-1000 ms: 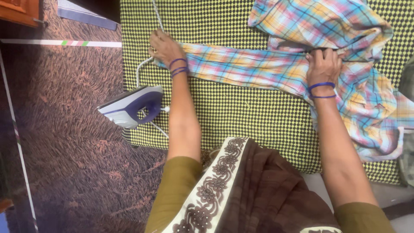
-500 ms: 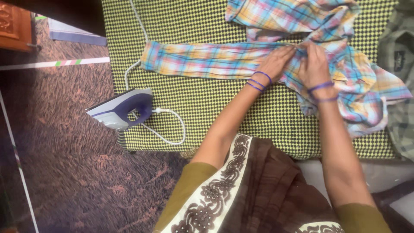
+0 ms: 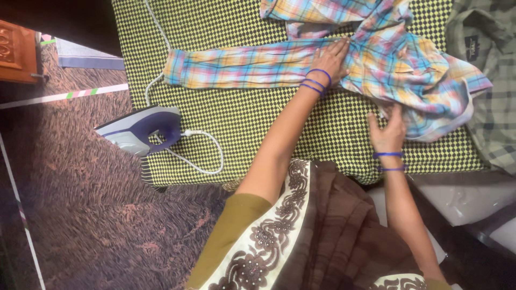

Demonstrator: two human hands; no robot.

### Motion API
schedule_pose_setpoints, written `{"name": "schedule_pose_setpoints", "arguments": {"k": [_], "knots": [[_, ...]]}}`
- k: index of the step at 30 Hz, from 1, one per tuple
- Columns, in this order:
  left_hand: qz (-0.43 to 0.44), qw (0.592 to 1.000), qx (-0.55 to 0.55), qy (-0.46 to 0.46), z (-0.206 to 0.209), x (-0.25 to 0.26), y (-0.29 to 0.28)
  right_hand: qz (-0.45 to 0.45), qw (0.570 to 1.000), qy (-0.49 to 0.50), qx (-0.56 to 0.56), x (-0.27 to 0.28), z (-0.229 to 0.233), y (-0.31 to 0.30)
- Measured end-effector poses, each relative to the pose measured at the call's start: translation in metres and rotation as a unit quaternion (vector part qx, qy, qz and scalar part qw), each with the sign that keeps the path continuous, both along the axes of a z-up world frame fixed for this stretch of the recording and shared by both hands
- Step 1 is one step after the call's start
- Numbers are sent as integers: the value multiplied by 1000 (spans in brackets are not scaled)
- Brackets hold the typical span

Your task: The person irons a plaid shirt on a patterned surface, smoothing the fabric and moving the iron across the sleeves and body. They reposition the shirt multiple times to access different areas and continue ironing until the garment appears smooth.

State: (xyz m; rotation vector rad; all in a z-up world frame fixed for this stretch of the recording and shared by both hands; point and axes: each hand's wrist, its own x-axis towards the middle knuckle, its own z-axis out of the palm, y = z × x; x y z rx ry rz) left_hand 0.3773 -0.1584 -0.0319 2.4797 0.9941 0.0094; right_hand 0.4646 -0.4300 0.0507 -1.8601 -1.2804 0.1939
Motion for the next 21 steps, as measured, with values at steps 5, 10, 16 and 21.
{"name": "schedule_pose_setpoints", "arguments": {"k": [5,10,16,21], "knots": [[-3,999,-8,36,6,3,1,-78,939,-324,-87,7,-24,26],[-14,999,-29,31,6,-5,5,-39,887,-430,-166,96,-72,24],[-19,999,3,42,19,-15,-5,-79,876,-456,-137,175,-12,-26],[-4,998,-2,62,32,-5,-2,-136,873,-390,-259,117,-26,-15]]}}
